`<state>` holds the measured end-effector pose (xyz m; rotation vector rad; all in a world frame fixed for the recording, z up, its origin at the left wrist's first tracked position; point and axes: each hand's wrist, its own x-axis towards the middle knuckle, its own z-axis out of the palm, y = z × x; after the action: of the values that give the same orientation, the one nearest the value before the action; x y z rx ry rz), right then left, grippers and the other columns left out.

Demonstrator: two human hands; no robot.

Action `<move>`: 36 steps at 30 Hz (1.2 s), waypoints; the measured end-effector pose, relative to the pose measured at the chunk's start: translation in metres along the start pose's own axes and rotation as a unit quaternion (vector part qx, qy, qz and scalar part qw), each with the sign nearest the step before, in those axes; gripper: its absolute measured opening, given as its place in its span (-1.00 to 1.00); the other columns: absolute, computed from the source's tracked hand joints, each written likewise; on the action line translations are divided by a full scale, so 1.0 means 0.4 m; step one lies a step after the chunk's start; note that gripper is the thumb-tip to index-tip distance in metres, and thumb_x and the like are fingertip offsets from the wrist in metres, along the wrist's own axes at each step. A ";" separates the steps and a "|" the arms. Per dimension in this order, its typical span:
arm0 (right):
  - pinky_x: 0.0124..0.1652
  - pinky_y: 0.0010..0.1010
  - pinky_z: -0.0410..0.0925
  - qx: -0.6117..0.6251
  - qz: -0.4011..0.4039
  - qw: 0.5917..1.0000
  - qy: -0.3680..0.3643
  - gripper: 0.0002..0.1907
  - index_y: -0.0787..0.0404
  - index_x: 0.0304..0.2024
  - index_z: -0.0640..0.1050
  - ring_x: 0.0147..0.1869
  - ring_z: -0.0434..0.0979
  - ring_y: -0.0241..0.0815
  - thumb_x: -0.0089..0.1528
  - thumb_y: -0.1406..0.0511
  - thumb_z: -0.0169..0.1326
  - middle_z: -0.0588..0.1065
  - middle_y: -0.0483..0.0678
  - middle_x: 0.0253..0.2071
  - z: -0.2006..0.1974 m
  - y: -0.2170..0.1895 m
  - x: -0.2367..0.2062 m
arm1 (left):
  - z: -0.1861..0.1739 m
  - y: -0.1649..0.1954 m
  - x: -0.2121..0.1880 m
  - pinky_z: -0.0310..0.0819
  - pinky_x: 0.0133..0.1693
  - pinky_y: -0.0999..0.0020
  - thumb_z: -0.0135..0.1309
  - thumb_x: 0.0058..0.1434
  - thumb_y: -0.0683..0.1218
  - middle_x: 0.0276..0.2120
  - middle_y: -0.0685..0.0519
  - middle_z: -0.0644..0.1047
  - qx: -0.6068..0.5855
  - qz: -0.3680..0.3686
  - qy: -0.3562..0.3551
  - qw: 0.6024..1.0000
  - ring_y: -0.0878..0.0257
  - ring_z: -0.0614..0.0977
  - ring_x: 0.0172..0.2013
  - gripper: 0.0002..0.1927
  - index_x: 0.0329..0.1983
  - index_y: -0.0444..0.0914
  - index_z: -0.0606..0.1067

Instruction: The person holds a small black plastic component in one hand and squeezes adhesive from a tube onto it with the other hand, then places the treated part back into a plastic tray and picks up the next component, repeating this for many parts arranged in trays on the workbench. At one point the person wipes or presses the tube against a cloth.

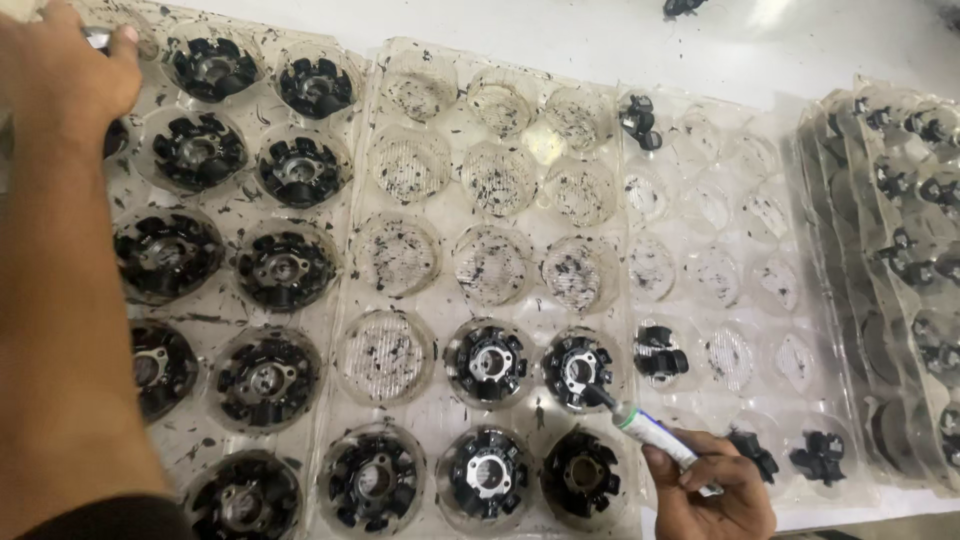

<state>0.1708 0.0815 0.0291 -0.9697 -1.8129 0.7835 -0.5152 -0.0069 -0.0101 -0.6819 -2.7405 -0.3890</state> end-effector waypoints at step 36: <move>-0.13 -0.22 0.56 0.065 -0.347 0.934 -0.050 -0.60 0.16 -0.48 0.33 -0.14 0.64 0.01 -0.08 0.60 0.27 0.59 0.18 -0.20 0.021 -0.160 -0.115 | -0.494 0.480 -1.050 0.42 0.23 0.24 0.00 0.50 0.05 0.13 -0.32 0.52 -0.882 0.139 -0.113 0.435 0.11 0.57 0.09 -0.56 0.12 -0.46 0.44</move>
<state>0.1575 0.0093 0.0595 -0.1607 -1.9753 0.4943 -0.0243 -0.0804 0.0654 -1.4064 -1.0360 -3.1661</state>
